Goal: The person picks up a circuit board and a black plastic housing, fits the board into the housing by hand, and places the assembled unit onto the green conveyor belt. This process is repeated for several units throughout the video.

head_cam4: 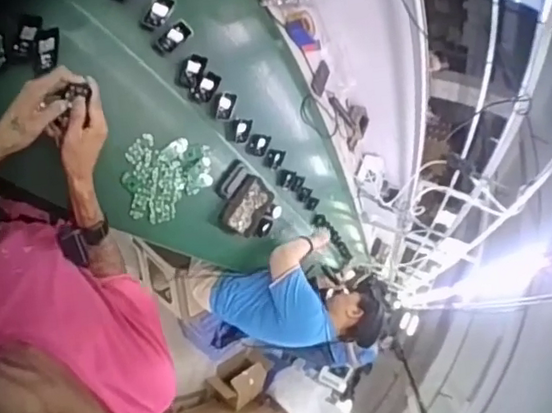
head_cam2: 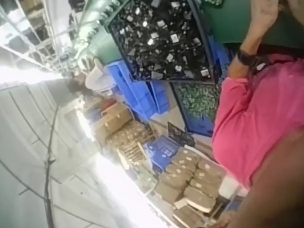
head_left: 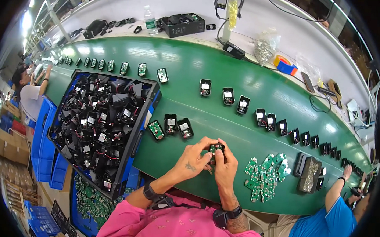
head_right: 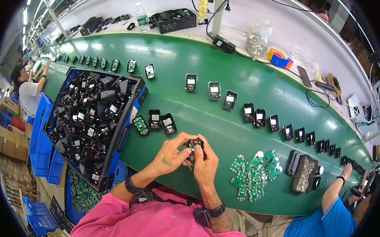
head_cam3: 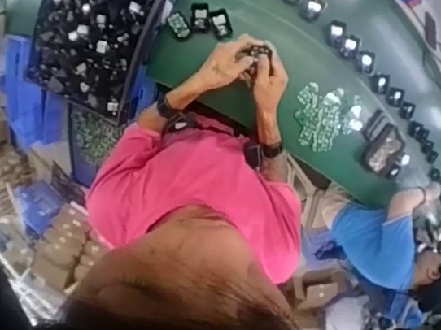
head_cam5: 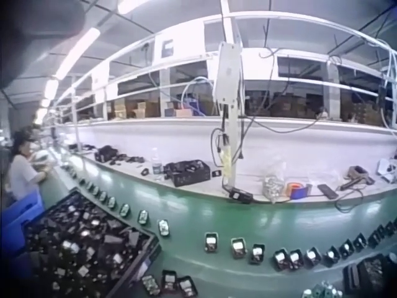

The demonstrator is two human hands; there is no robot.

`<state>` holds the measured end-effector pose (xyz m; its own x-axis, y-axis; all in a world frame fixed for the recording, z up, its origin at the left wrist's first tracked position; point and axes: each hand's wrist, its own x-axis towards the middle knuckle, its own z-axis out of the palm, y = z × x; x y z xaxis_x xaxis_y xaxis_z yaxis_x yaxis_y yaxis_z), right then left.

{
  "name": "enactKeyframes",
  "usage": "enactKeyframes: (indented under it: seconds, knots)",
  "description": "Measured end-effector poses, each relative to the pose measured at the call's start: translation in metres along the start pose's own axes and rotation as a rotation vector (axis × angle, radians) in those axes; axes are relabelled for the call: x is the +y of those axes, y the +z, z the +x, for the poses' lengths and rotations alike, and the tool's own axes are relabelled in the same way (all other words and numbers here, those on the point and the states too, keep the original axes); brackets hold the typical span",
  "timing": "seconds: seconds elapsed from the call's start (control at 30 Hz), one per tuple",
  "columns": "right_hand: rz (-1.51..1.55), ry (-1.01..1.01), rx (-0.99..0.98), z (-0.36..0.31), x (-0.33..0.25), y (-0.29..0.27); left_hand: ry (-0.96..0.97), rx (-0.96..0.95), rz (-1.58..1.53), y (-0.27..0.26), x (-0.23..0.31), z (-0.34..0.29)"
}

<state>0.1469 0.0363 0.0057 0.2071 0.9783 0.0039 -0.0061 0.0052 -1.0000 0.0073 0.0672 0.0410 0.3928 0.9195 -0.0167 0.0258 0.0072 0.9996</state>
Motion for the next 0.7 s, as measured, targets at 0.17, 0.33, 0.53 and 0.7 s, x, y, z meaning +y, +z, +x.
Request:
enactKeyframes:
  seconds: [0.17,0.33,0.53,0.7]
  knots:
    - [-0.091,-0.075,-0.024,0.021,-0.002,0.011,-0.024,0.089,0.129,-0.057,0.017,0.070]
    - [-0.385,-0.153,-0.194,-0.018,0.012,-0.013,-0.235,0.294,0.076,-0.166,-0.054,0.200]
    - [-0.762,-0.244,0.155,-0.041,0.005,-0.109,-0.266,0.338,0.625,-0.166,-0.033,0.220]
    - [-1.054,-0.157,0.090,-0.015,-0.012,-0.138,0.122,-0.062,1.244,-0.135,-0.032,0.207]
